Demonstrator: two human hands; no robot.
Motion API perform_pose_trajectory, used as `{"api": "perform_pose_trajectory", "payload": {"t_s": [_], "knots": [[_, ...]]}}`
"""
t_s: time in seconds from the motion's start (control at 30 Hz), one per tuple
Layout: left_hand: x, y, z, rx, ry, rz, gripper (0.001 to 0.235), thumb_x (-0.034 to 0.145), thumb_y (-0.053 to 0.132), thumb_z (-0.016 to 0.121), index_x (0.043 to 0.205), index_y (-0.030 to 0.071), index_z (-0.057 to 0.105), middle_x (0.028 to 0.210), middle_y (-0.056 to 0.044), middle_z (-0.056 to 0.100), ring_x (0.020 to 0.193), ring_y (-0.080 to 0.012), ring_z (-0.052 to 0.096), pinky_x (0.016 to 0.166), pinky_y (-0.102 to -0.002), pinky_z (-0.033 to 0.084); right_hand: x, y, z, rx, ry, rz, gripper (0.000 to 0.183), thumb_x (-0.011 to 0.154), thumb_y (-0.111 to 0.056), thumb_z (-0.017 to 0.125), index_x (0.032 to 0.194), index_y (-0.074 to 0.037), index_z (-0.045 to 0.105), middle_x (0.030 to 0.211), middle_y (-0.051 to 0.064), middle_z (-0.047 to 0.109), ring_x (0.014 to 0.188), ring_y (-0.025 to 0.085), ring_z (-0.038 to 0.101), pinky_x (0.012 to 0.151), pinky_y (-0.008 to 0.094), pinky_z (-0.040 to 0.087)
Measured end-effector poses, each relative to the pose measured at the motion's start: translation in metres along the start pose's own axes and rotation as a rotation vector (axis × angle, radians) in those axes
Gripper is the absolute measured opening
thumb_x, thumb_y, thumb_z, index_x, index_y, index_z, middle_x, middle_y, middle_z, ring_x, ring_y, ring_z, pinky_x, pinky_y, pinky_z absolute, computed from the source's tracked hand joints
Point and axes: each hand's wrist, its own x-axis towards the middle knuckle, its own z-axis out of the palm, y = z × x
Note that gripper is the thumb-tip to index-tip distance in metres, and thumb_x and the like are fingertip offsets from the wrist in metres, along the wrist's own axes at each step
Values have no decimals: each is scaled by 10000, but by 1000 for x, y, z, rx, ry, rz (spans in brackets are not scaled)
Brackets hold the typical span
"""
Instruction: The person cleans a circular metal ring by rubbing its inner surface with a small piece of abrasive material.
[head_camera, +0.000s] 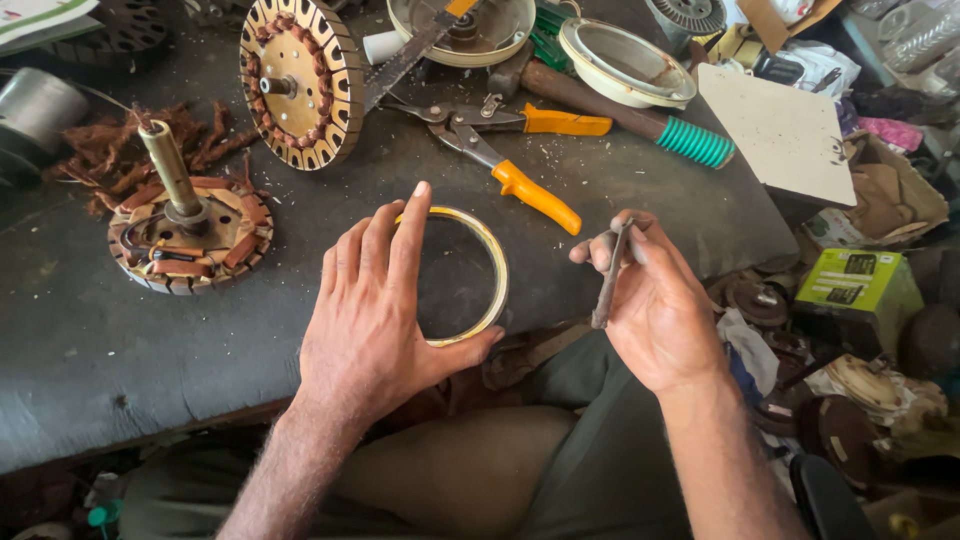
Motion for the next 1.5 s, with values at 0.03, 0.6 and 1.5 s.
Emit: {"api": "perform_pose_trajectory", "payload": {"t_s": [0.03,0.6,1.5], "knots": [[0,0,0,2,4,2,1329,601,625,881,1563,2,207,1435,-262,438,1334,-433,410,1115,-540,320,0,-1,1,-18,44,32,214,1089,-183,564,1259,-61,606,1008,24,627,1070,196,591,988,380,368],[0,-2,-7,-42,54,15,1323,566,613,877,1553,18,226,1380,-290,475,1281,-454,442,1081,-534,331,-8,16,66,-1175,171,-430,166,1017,-85,658,1144,7,713,1104,82,773,1041,171,733,942,306,570],[-8,-10,-5,-22,83,71,1264,639,640,836,1575,55,220,1368,-305,475,1262,-455,460,1079,-529,351,-31,33,80,-1441,-44,-422,337,809,-60,818,1141,-45,757,1055,102,670,906,201,700,785,304,561]]}}
